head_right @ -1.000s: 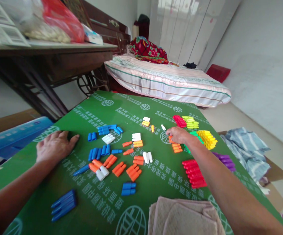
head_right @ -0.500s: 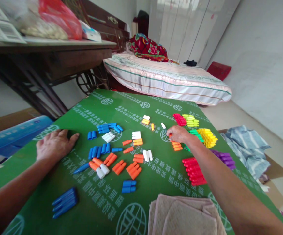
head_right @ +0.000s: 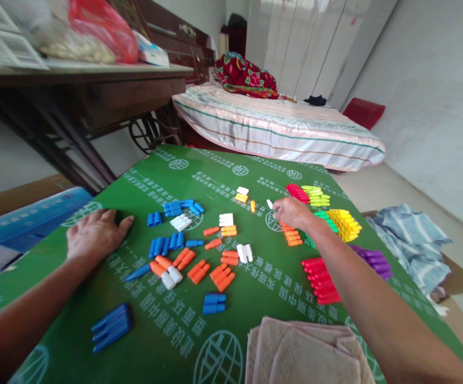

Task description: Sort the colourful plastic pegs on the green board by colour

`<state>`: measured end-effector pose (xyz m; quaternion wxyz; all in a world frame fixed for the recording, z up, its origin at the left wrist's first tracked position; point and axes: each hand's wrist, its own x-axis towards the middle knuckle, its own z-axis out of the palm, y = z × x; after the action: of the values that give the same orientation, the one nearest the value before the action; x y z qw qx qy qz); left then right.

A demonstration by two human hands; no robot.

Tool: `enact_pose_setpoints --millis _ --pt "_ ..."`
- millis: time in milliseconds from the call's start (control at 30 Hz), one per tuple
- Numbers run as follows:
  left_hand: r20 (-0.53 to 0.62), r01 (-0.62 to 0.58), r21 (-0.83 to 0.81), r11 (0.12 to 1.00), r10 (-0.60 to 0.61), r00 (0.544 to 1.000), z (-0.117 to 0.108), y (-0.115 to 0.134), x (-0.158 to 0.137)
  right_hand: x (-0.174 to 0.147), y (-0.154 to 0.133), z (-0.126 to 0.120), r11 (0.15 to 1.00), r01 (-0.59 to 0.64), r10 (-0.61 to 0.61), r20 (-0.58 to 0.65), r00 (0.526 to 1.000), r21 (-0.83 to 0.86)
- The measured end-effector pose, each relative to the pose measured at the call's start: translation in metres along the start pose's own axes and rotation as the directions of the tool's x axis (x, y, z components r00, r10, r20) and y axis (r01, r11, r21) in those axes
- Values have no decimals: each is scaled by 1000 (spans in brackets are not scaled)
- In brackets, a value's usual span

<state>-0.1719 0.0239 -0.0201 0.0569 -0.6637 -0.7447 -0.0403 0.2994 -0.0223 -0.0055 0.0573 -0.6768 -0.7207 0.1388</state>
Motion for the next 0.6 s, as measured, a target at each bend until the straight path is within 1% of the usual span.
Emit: enact_pose_setpoints --millis 133,367,500,600 --pt "-2 3 -4 1000 -3 1000 1 0 0 1 -27 -1 998 37 -36 -23 999 41" --pt "-20 0 -16 1000 -1 1000 0 0 -4 2 -72 3 990 124 -126 17 992 66" --pt "-29 3 -30 1000 -3 1000 0 0 -4 1 -94 8 986 165 -166 51 985 28" --pt "-27 4 -32 999 -5 1000 1 0 -4 -2 -112 11 979 198 -193 86 977 -53"
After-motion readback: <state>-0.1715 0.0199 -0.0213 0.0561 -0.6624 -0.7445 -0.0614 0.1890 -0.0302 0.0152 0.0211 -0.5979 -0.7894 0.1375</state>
